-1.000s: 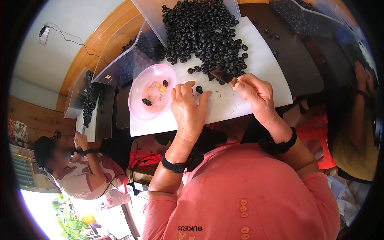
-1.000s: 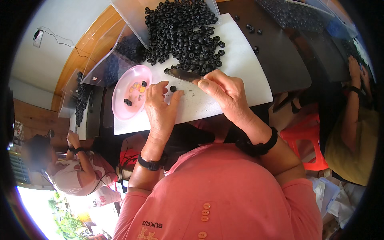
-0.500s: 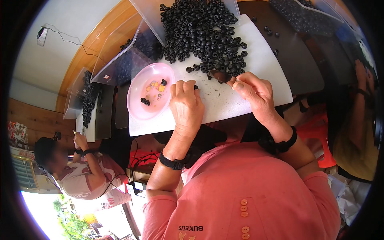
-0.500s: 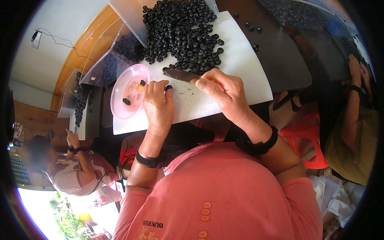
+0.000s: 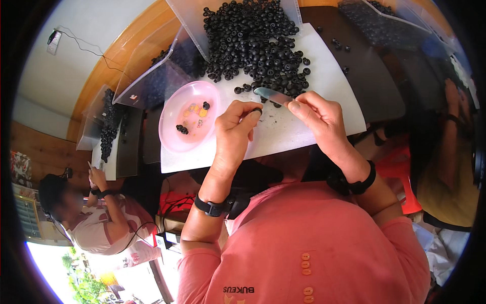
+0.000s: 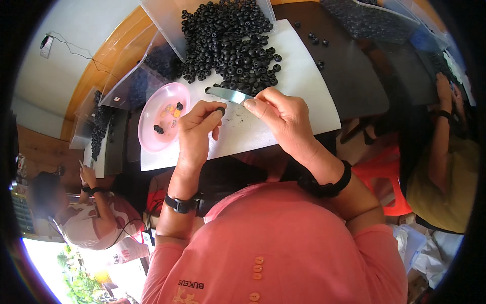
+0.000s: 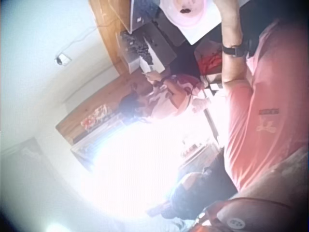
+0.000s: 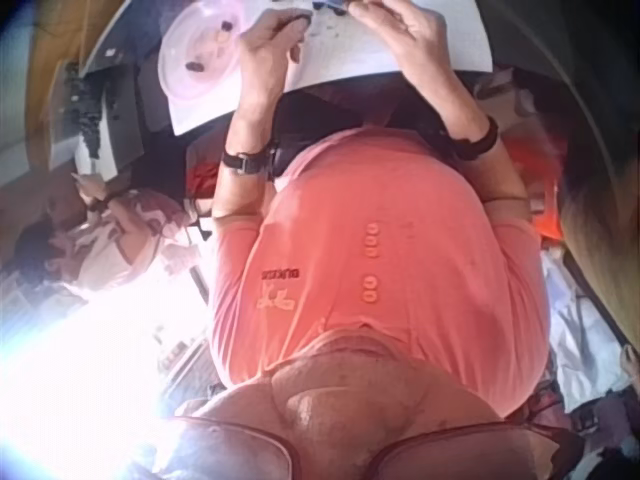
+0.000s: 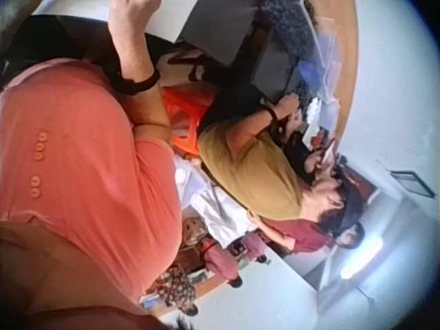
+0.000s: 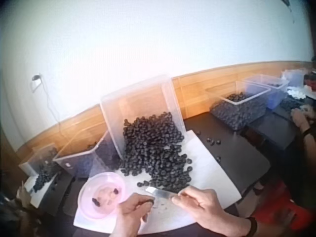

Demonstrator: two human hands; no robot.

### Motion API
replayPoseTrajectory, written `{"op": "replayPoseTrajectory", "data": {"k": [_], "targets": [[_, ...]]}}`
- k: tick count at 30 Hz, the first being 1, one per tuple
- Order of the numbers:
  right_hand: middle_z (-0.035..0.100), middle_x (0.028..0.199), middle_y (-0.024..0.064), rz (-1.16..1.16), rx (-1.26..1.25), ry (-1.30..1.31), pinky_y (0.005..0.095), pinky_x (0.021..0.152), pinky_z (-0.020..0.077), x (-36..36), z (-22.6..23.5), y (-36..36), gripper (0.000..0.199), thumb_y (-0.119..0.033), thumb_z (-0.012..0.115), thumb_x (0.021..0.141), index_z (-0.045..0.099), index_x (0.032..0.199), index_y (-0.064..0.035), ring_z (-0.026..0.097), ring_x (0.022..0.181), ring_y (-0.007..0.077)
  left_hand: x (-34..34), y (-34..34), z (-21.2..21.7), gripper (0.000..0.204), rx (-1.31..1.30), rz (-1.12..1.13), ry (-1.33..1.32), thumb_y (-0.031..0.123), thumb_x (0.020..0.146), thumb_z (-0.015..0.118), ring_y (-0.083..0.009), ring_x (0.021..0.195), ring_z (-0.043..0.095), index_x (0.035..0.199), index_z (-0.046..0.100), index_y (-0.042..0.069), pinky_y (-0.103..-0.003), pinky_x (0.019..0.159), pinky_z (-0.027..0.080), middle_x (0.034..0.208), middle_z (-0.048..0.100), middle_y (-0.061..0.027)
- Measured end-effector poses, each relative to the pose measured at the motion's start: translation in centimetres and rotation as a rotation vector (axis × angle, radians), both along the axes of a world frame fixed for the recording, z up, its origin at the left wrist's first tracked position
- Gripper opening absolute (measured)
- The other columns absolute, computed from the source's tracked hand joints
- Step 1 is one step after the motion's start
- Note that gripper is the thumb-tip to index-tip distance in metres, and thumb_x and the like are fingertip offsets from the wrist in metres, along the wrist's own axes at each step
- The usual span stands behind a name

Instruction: Using a small knife to manually process or trim small black components at a workstation.

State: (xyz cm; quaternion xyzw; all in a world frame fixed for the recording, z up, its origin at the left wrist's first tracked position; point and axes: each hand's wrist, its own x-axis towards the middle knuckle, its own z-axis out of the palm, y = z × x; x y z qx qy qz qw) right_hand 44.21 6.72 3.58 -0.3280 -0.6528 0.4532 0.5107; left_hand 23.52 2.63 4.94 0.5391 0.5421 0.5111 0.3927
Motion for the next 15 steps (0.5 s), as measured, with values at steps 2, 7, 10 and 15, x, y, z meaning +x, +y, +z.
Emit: {"op": "replayPoseTrajectory", "data": {"k": [2, 7, 10, 15], "targets": [[0.052, 0.056, 0.0027, -0.126, 0.165, -0.137, 0.0279, 0.049, 0.0364, -0.3, -0.5, 0.1, 0.027, -0.025, 0.07, 0.095, 0.066, 0.082, -0.0025, 0.045, 0.05, 0.0091, 0.3, -0.2, -0.2, 0.013, -0.031, 0.002, -0.19, 0.004, 0.096, 0.063, -0.0111, 0.063, 0.057, 0.104, 0.068, -0.005, -0.023, 0.055, 0.045, 0.085, 0.066, -0.008], [0.058, 0.055, 0.0078, -0.229, 0.328, -0.311, 0.0354, 0.045, 0.0405, -1.4, 0.0, 0.0, 0.028, -0.028, 0.071, 0.092, 0.064, 0.077, -0.0067, 0.055, 0.046, 0.0226, 0.6, -0.2, -1.0, 0.011, -0.071, -0.042, -0.558, 0.001, 0.098, 0.06, -0.0148, 0.064, 0.061, 0.106, 0.065, -0.006, -0.026, 0.056, 0.049, 0.09, 0.069, -0.016], [0.056, 0.054, 0.0079, -0.23, 0.325, -0.326, 0.0359, 0.045, 0.0401, -1.5, 0.1, 0.1, 0.028, -0.029, 0.07, 0.093, 0.063, 0.075, -0.0072, 0.054, 0.045, 0.023, 1.1, -0.3, -1.0, 0.011, -0.055, -0.05, -0.624, -0.001, 0.098, 0.058, -0.0161, 0.066, 0.063, 0.107, 0.062, -0.007, -0.028, 0.056, 0.051, 0.092, 0.07, -0.0194], [0.056, 0.054, 0.0087, -0.254, 0.39, -0.414, 0.0378, 0.045, 0.0412, -1.6, -0.1, 0.2, 0.033, -0.03, 0.068, 0.094, 0.059, 0.071, -0.0082, 0.056, 0.046, 0.0262, 1.6, -0.3, -1.4, 0.011, -0.022, -0.114, -0.591, -0.003, 0.098, 0.057, -0.0172, 0.066, 0.063, 0.107, 0.062, -0.007, -0.028, 0.057, 0.052, 0.092, 0.069, -0.0193]]}}
